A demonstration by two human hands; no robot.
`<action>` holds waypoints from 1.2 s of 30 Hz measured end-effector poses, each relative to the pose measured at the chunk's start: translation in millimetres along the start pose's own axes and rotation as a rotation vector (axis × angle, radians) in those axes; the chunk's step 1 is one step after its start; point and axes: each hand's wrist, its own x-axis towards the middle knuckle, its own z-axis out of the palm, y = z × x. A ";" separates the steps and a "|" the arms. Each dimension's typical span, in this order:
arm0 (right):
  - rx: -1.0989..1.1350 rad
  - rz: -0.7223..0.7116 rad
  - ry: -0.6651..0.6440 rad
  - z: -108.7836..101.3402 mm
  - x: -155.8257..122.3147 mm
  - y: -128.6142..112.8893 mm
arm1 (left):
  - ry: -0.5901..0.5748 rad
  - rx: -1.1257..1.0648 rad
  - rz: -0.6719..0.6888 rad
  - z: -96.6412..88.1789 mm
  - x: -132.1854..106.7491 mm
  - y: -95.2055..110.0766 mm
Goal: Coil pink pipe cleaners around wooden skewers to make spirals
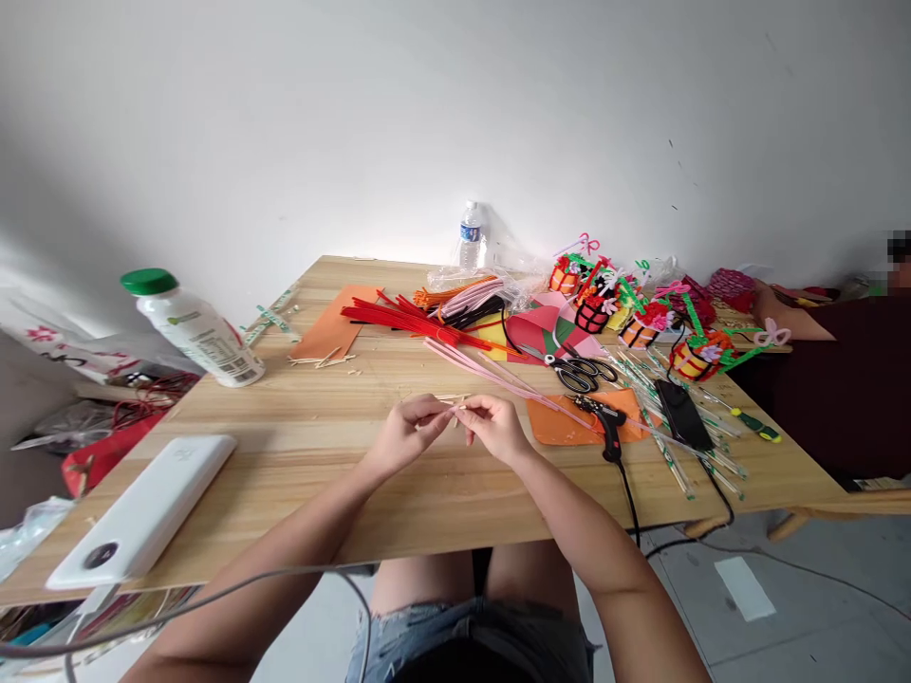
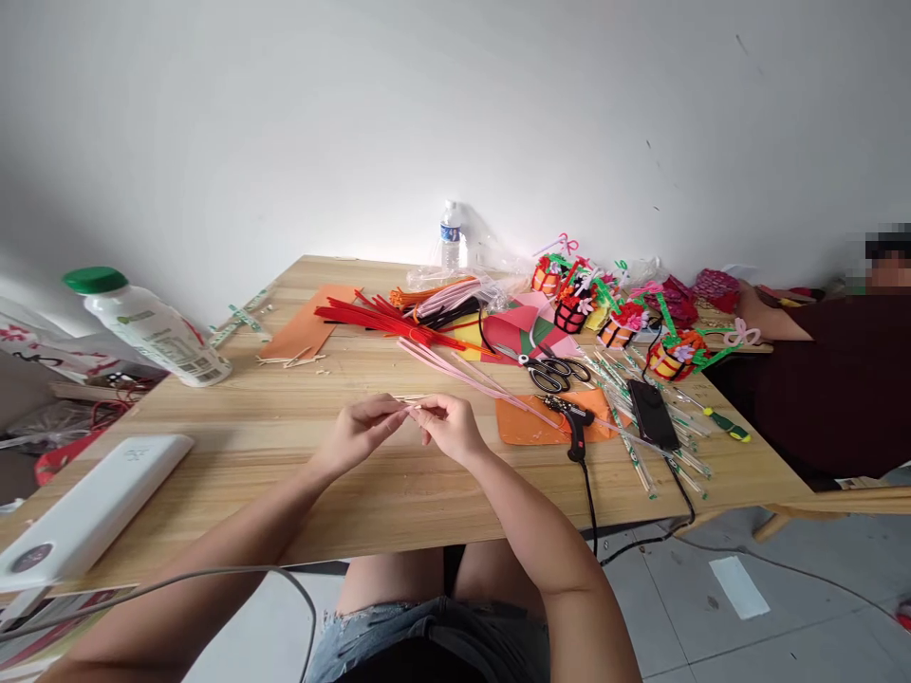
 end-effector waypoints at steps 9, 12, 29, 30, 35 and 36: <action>-0.093 -0.143 -0.067 -4.9 -1.0 -4.3 | -0.255 -0.632 -0.537 -5.4 4.4 -5.9; -0.038 -0.070 -0.064 -6.1 0.3 -0.6 | -0.168 -0.407 -0.352 -6.7 4.2 -2.4; 0.345 0.181 0.022 8.7 -3.1 -7.6 | 0.184 0.370 0.489 0.7 -1.1 -11.6; 0.315 0.152 0.012 7.3 -3.1 -7.4 | 0.153 0.283 0.397 0.3 -1.0 -8.8; 0.071 -0.034 -0.050 0.8 -3.4 -7.5 | -0.248 -0.365 -0.254 -2.0 1.0 -3.2; 0.027 -0.056 -0.058 0.2 -3.6 -7.7 | -0.292 -0.466 -0.335 -2.5 1.4 -4.0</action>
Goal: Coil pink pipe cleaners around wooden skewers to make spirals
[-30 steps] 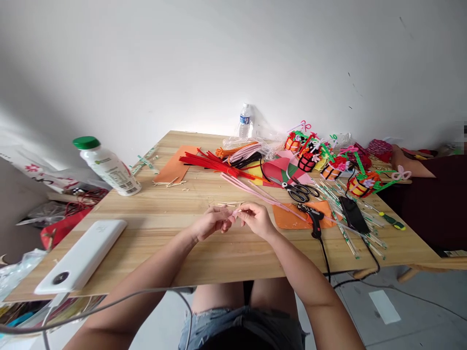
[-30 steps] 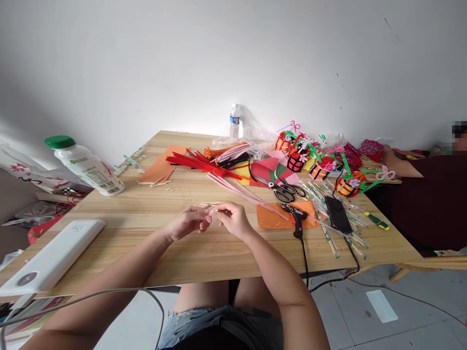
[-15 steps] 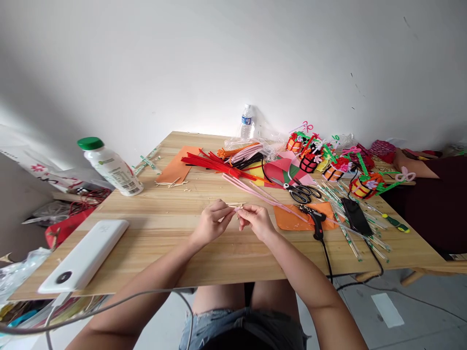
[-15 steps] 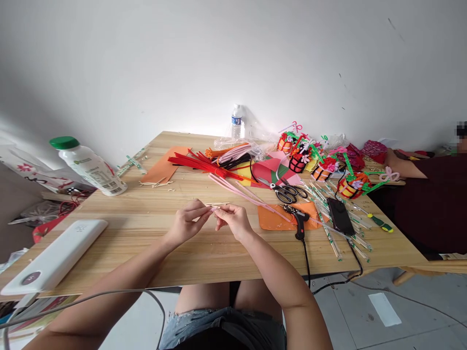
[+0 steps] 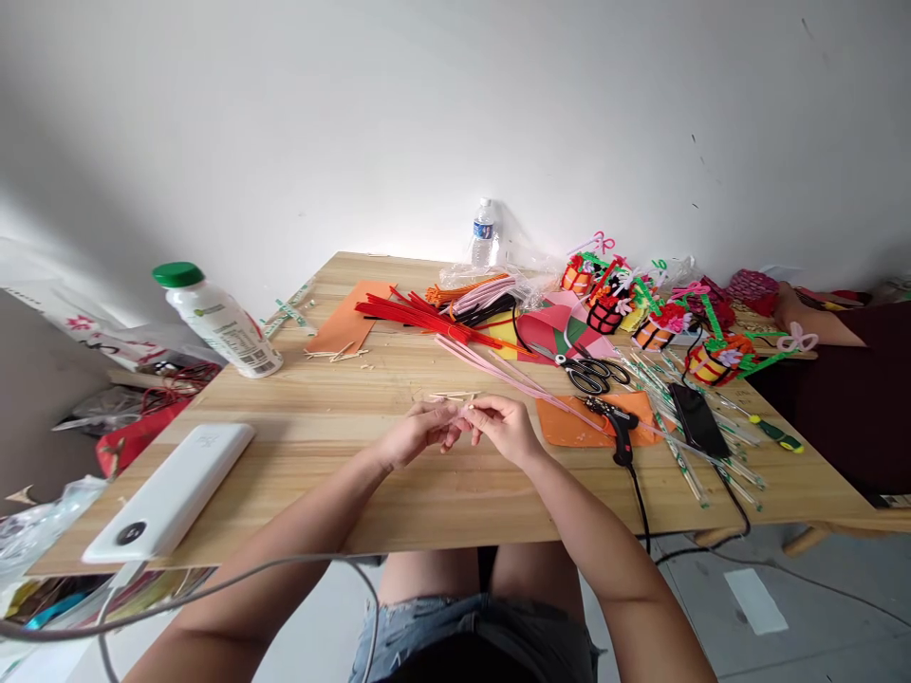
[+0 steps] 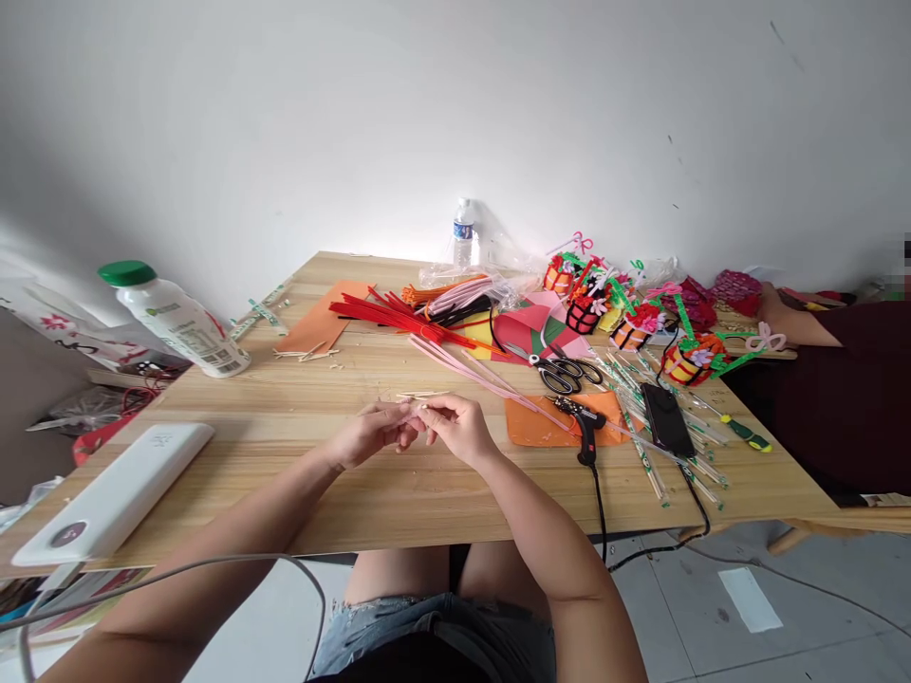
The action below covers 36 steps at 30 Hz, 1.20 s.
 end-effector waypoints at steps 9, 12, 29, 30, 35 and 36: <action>0.055 0.070 0.014 0.3 2.6 7.3 | 0.268 0.598 0.504 -2.2 1.3 -2.2; 0.162 0.132 0.035 1.4 4.0 7.7 | 0.368 0.736 0.703 1.0 1.2 -4.7; -0.015 0.107 0.014 -1.3 0.7 10.8 | 0.376 0.619 0.620 2.4 0.0 -5.4; 0.018 0.107 0.008 -1.1 0.8 9.4 | 0.391 0.628 0.660 3.0 -0.5 -5.5; -0.058 -0.066 0.011 0.0 -1.2 -2.7 | 0.214 0.279 0.277 -1.1 -1.9 0.3; -0.094 -0.116 0.012 0.0 -2.0 -5.0 | 0.148 0.152 0.158 -2.4 -2.0 1.5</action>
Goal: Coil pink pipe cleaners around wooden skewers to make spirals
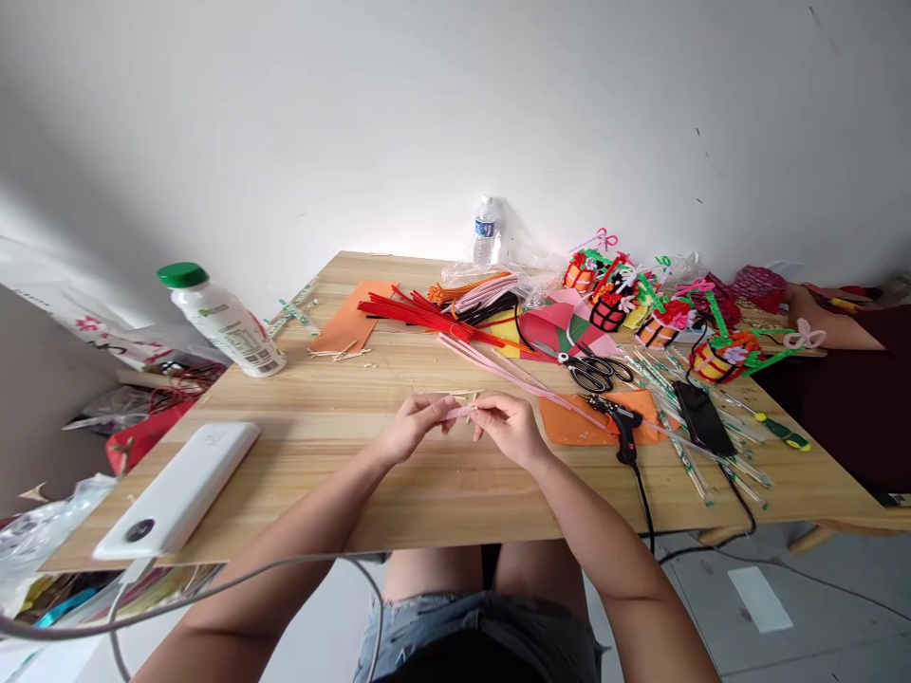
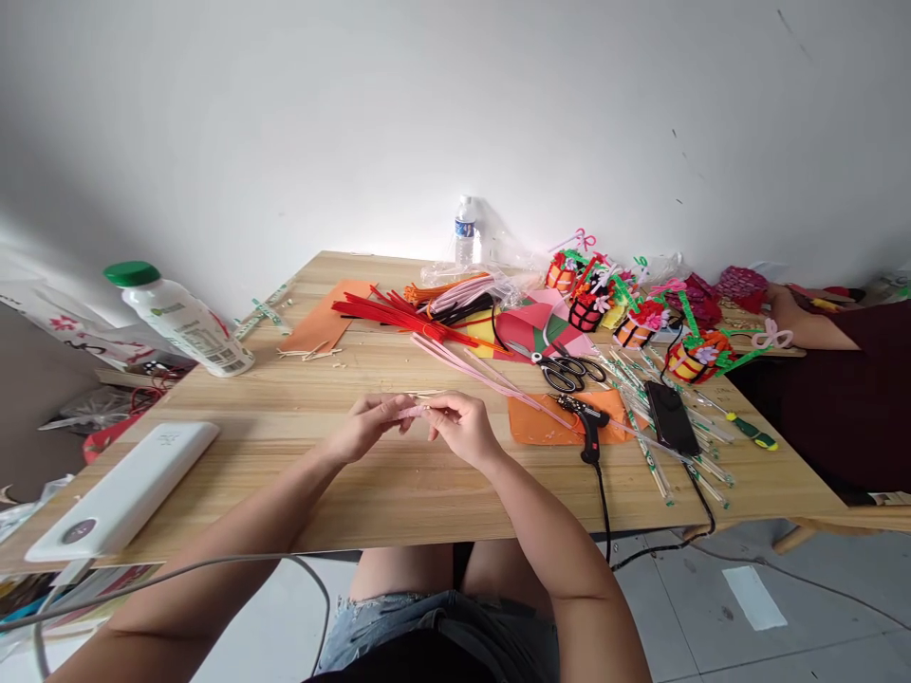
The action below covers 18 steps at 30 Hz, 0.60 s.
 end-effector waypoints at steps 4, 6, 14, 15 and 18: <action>-0.027 -0.063 -0.011 -0.6 -1.7 -2.2 | -0.141 -0.259 -0.231 -2.6 0.4 2.2; 0.032 -0.008 -0.006 -0.1 -1.7 1.2 | -0.091 -0.156 -0.131 -2.5 0.3 2.9; 0.375 0.309 0.032 6.7 2.4 8.6 | 0.222 0.648 0.663 1.2 0.0 -4.5; 0.394 0.322 0.030 6.6 2.5 7.7 | 0.243 0.695 0.713 2.1 -0.3 -5.2; 0.351 0.260 0.015 3.9 1.7 3.9 | 0.234 0.637 0.634 4.4 -1.8 -3.2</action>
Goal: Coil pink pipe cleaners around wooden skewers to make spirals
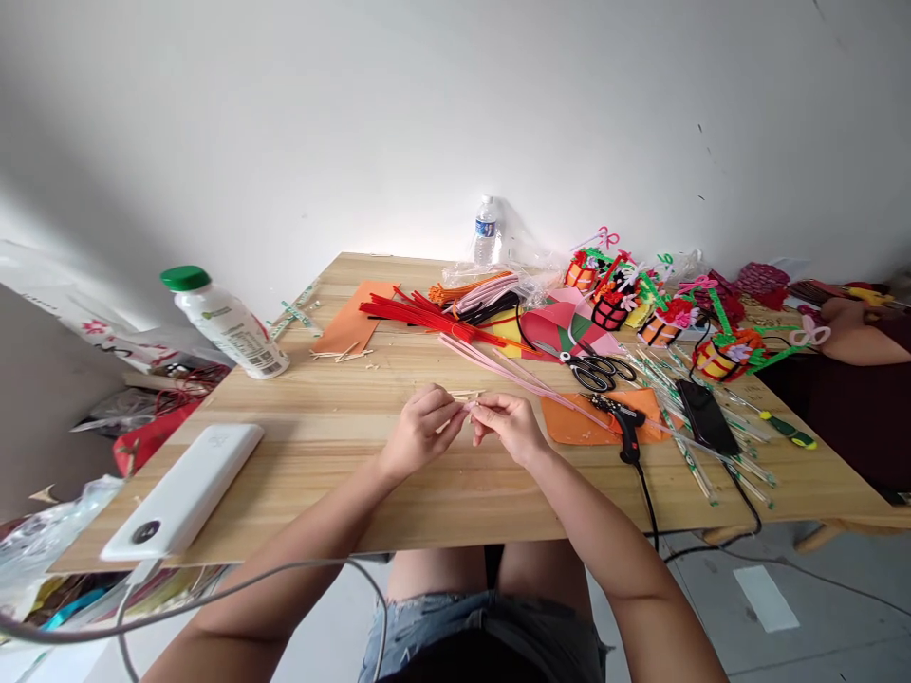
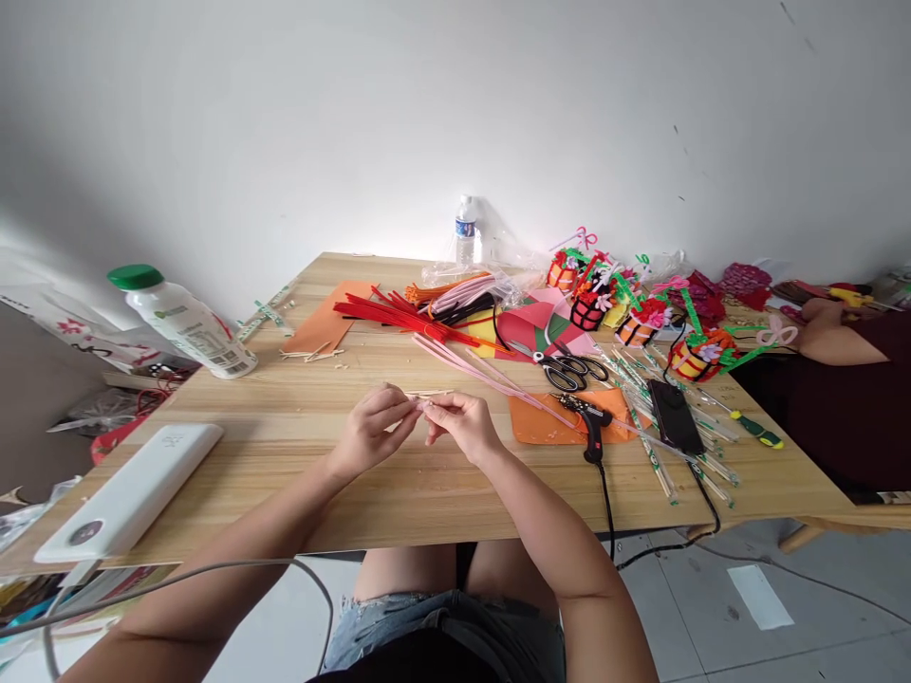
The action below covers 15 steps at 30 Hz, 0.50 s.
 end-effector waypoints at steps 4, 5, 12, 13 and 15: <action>-0.188 -0.149 -0.070 -2.5 -3.9 -7.2 | -0.308 -0.534 -0.496 -3.2 2.1 3.7; -0.224 -0.168 -0.084 -2.8 -4.6 -8.5 | -0.362 -0.658 -0.606 -4.0 2.5 3.6; -0.162 -0.133 -0.051 -3.2 -2.6 -2.3 | -0.239 -0.456 -0.432 -5.5 3.7 1.5; -0.120 -0.106 -0.038 -2.6 -1.9 -0.3 | -0.188 -0.348 -0.337 -3.9 2.6 0.7; -0.030 -0.032 -0.006 -0.5 -0.6 2.6 | -0.055 -0.141 -0.152 0.4 -0.7 -1.8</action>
